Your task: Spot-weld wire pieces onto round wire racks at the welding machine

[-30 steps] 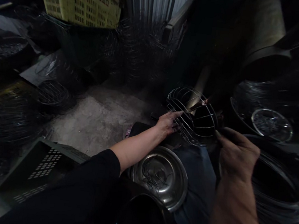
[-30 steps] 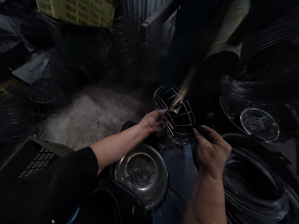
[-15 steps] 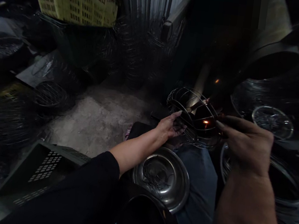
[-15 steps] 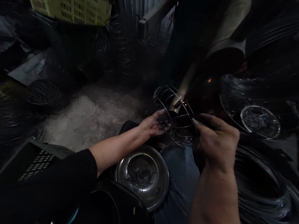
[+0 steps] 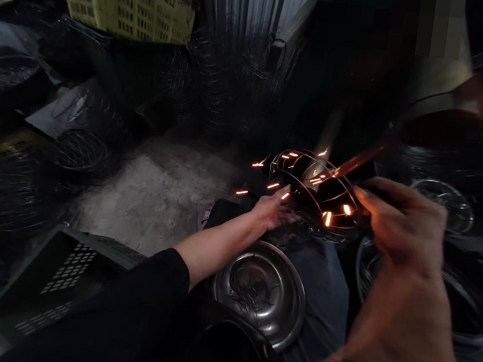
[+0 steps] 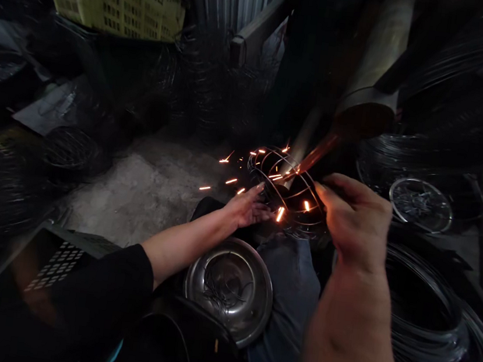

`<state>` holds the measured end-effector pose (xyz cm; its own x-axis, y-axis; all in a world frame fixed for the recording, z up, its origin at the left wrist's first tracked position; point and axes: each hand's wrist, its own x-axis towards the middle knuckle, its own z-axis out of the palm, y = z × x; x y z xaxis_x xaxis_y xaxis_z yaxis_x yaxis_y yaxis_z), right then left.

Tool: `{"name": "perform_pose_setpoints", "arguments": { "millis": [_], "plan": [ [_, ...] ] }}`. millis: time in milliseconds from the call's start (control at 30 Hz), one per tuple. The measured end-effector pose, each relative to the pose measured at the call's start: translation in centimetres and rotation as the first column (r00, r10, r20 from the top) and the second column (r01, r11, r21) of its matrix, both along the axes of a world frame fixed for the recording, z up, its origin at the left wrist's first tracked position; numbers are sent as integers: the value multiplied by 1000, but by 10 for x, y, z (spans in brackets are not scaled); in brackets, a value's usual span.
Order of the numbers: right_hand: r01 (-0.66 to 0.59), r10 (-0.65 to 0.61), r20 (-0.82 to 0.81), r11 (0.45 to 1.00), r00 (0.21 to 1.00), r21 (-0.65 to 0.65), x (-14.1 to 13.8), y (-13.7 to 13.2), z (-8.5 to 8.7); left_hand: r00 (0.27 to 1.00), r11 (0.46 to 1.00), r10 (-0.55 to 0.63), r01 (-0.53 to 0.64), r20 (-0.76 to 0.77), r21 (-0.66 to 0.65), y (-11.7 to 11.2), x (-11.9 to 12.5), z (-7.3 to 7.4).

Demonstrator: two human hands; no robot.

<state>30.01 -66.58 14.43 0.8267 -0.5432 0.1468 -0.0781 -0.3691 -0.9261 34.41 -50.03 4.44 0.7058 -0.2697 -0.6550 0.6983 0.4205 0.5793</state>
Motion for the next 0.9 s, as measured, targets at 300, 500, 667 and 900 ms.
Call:
{"name": "perform_pose_setpoints", "arguments": {
  "millis": [300, 500, 667, 900],
  "plan": [
    [156, -91, -179, 907, 980, 392, -41, -25, -27, 538, 788, -355, -267, 765, 554, 7, -16, -9],
    [143, -134, -51, 928, 990, 343, -35, -12, -23, 550, 805, -344, -245, 761, 541, -1, -6, -13],
    [121, -118, -31, 930, 993, 348, -29, -8, -24, 513, 822, -306, -283, 802, 495, 0, 3, -12],
    [140, -139, -29, 925, 990, 354, -29, -2, -21, 588, 830, -278, -250, 759, 498, 3, 9, -15]
  ]
}}
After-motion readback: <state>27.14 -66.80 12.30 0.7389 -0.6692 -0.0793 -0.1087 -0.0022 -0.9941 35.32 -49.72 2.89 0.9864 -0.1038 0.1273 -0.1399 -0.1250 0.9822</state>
